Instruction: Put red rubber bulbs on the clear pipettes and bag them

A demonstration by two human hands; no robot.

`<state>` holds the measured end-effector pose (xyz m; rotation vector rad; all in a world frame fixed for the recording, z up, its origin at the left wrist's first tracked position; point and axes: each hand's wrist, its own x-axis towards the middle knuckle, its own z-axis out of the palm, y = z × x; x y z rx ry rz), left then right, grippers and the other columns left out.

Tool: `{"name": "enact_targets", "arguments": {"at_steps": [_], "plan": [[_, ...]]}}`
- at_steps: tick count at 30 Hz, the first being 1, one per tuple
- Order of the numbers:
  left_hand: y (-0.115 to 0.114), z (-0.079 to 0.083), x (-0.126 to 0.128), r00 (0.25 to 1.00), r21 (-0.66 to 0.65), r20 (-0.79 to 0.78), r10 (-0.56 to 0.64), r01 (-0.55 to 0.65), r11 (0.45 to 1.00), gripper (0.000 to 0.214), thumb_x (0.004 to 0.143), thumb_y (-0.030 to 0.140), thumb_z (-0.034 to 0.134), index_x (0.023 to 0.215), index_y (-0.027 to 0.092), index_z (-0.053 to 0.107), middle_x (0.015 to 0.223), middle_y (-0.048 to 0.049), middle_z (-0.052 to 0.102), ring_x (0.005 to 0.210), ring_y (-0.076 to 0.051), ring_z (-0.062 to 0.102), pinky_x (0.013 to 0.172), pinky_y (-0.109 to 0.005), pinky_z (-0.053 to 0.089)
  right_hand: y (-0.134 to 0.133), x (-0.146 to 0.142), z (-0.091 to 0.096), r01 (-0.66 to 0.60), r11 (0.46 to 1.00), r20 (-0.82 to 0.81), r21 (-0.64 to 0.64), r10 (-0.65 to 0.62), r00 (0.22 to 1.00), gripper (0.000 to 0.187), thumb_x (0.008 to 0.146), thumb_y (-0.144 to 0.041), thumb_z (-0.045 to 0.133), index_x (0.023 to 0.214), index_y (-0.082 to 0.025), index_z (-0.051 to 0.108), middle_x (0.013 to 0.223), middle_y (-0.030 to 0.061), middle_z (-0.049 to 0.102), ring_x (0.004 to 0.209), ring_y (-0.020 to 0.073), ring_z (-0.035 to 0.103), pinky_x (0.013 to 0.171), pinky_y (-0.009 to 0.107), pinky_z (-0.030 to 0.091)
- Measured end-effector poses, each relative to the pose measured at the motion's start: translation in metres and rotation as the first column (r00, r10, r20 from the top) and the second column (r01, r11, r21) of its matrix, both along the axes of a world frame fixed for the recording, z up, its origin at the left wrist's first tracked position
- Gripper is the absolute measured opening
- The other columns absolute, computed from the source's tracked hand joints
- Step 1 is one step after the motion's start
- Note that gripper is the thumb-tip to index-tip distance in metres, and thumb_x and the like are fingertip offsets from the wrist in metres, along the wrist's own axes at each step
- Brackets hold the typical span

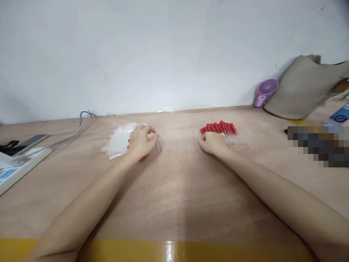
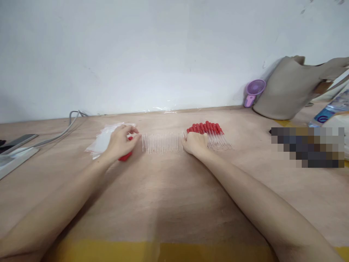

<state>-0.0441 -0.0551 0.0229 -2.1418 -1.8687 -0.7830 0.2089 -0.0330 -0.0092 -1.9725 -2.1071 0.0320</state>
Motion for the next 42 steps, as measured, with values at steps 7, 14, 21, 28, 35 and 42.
{"name": "enact_targets", "arguments": {"at_steps": [7, 14, 21, 28, 35, 42], "plan": [[0.022, 0.027, -0.065, 0.953, -0.447, -0.079, 0.292, -0.296, 0.844, 0.032, 0.063, 0.051, 0.058, 0.074, 0.021, 0.060, 0.079, -0.0054, 0.065, 0.071, -0.022, 0.059, 0.056, -0.028, 0.039, -0.019, 0.003, -0.021, -0.265, 0.842, 0.100, 0.471, 0.247, 0.964, 0.030, 0.087, -0.032, 0.034, 0.077, -0.015, 0.056, 0.076, 0.0091, 0.063, 0.075, 0.0202, 0.053, 0.070, 0.033, 0.023], [0.020, 0.030, -0.068, 0.961, -0.558, -0.108, 0.255, -0.271, 0.784, 0.035, 0.055, 0.053, 0.061, 0.069, 0.021, 0.060, 0.074, -0.0051, 0.066, 0.074, -0.024, 0.060, 0.057, -0.027, 0.040, -0.038, 0.009, -0.031, -0.402, 0.749, 0.087, 0.527, 0.423, 0.902, 0.029, 0.090, -0.032, 0.037, 0.073, -0.015, 0.053, 0.070, 0.0043, 0.061, 0.065, 0.0147, 0.050, 0.069, 0.031, 0.023], [0.017, 0.027, -0.063, 0.955, -0.553, -0.141, 0.262, -0.295, 0.779, 0.025, 0.058, 0.045, 0.059, 0.060, 0.020, 0.060, 0.068, -0.0058, 0.067, 0.066, -0.023, 0.060, 0.052, -0.027, 0.039, -0.043, 0.009, -0.026, -0.418, 0.746, 0.033, 0.519, 0.471, 0.882, 0.028, 0.090, -0.034, 0.039, 0.071, -0.017, 0.051, 0.068, 0.0032, 0.060, 0.063, 0.0139, 0.049, 0.070, 0.030, 0.024], [0.010, 0.044, -0.054, 0.938, -0.399, -0.172, 0.302, -0.347, 0.849, 0.022, 0.071, 0.038, 0.052, 0.062, 0.019, 0.055, 0.063, -0.0061, 0.061, 0.064, -0.023, 0.058, 0.054, -0.029, 0.038, -0.038, 0.009, -0.031, -0.454, 0.744, -0.032, 0.490, 0.536, 0.844, 0.026, 0.089, -0.034, 0.040, 0.075, -0.017, 0.054, 0.071, 0.0035, 0.062, 0.066, 0.0147, 0.052, 0.073, 0.030, 0.027], [-0.014, -0.005, 0.016, 0.908, 0.007, 0.269, -0.320, 0.330, 0.944, 0.017, 0.084, 0.031, 0.048, 0.095, 0.018, 0.048, 0.083, -0.0031, 0.060, 0.072, -0.015, 0.057, 0.064, -0.026, 0.044, -0.034, 0.013, -0.037, -0.506, 0.705, -0.034, 0.496, 0.598, 0.800, 0.027, 0.091, -0.026, 0.037, 0.101, -0.016, 0.059, 0.084, 0.0061, 0.066, 0.073, 0.0158, 0.055, 0.076, 0.031, 0.032], [-0.031, -0.047, 0.053, 0.824, 0.007, 0.205, -0.529, 0.539, 0.842, 0.019, 0.086, 0.028, 0.048, 0.094, 0.016, 0.060, 0.083, -0.0046, 0.054, 0.078, -0.014, 0.054, 0.072, -0.027, 0.045, -0.040, 0.013, -0.031, -0.555, 0.674, -0.006, 0.488, 0.638, 0.770, 0.023, 0.089, -0.023, 0.039, 0.095, -0.017, 0.060, 0.088, 0.0058, 0.066, 0.076, 0.0150, 0.056, 0.079, 0.032, 0.032]]}}
